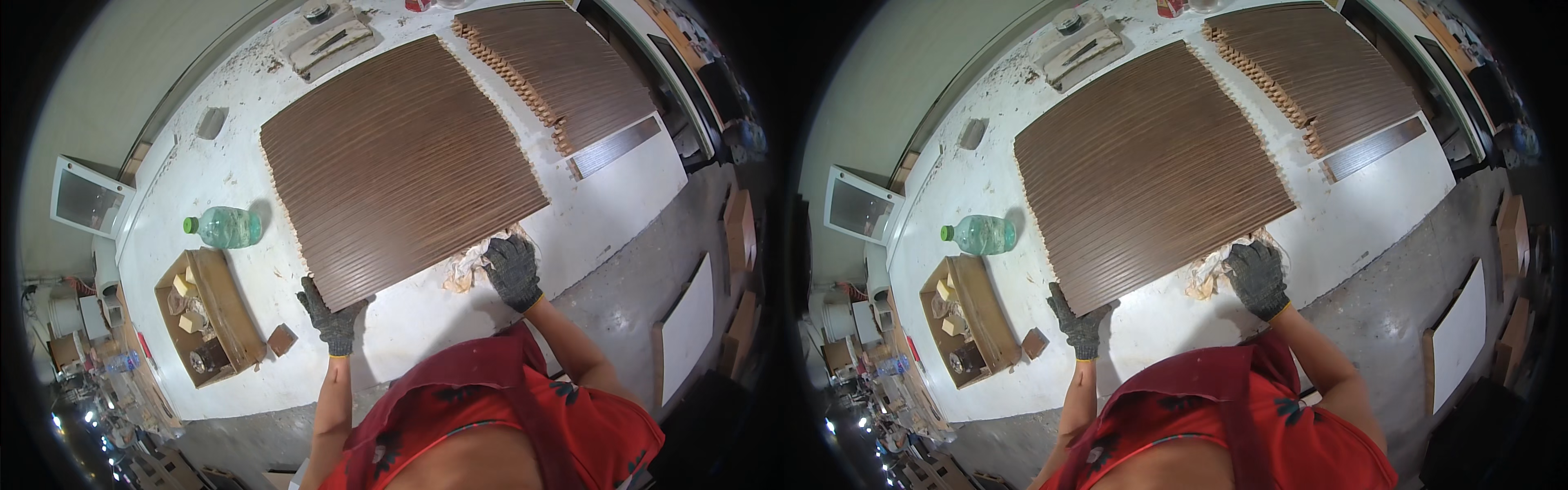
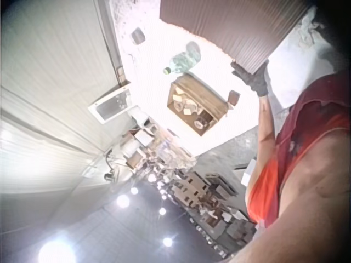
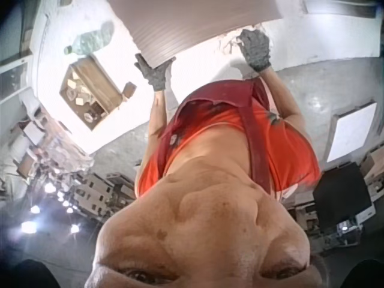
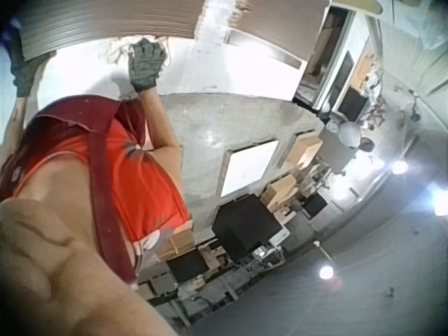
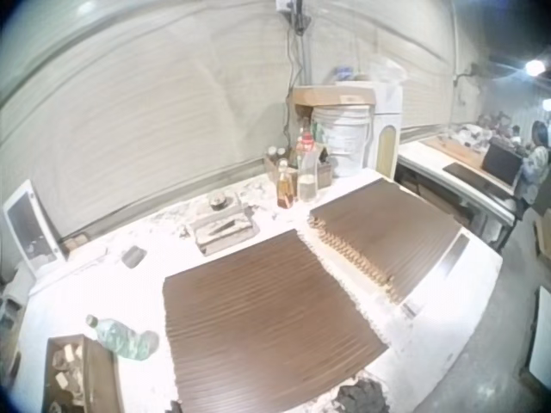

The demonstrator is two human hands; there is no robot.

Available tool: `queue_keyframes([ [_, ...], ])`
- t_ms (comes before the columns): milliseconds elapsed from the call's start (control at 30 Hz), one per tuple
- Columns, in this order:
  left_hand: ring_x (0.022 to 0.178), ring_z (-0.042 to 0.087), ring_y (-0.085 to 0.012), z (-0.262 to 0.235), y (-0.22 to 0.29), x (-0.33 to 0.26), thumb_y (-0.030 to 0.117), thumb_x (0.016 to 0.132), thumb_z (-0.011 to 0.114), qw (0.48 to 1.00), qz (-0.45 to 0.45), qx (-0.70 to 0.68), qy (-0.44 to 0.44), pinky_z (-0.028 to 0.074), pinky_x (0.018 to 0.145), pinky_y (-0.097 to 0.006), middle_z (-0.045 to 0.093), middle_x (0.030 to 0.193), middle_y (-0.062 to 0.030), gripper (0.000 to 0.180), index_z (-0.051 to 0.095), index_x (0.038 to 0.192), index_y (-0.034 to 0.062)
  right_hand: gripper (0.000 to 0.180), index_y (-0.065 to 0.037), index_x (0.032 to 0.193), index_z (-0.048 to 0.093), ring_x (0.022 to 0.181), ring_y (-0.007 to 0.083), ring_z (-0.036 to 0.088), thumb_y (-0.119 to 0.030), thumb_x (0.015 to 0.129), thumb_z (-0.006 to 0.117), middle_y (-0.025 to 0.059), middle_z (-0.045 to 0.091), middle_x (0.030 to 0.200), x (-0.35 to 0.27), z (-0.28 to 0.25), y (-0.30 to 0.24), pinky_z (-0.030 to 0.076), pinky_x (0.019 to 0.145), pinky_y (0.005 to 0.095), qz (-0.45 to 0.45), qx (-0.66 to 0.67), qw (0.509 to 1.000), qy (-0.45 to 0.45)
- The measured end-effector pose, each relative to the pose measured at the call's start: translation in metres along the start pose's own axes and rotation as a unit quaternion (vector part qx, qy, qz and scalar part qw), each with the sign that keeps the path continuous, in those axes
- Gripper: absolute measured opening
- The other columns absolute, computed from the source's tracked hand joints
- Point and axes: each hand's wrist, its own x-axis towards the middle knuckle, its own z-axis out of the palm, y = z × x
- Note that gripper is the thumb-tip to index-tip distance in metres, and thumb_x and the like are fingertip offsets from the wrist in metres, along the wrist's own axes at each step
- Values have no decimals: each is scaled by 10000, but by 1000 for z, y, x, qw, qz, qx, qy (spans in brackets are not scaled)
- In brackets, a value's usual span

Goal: The person wipes several long wooden slats and smaller wooden blocks with a cloth at a workbench.

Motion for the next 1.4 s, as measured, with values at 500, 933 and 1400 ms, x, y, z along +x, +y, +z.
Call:
queue_keyframes([
  [500, 1274, 423, -264, -15, 6, 27, 134, 850, 643, 907, -68, -376, -174, 422, 1018, -361, 277, 1504, -130, 837, 122, 1501, 64, 186, -133, 886, 643, 977, 307, 530, -200, 719, 688, 50, 602, 1006, -24, -17, -10, 397, 845, 484, 97, -65, 993, 31],
  [933, 1418, 209, -227, -20, 0, 201, 615, 958, 123, 916, -77, -380, -101, 164, 1138, -351, 194, 1557, -63, 758, 120, 1508, 92, 252, -86, 920, 601, 987, 325, 522, -227, 719, 658, 107, 576, 1040, -54, -23, -104, 387, 818, 474, 173, 38, 984, 17],
  [1400, 1429, 193, -238, -86, -10, 269, 470, 1007, 137, 968, 52, -243, -44, 211, 1103, -361, 186, 1560, -79, 630, 147, 1507, 86, 323, -78, 876, 547, 901, 359, 496, -152, 594, 688, 127, 549, 992, -62, -57, -115, 352, 749, 500, 135, 49, 989, 40],
])
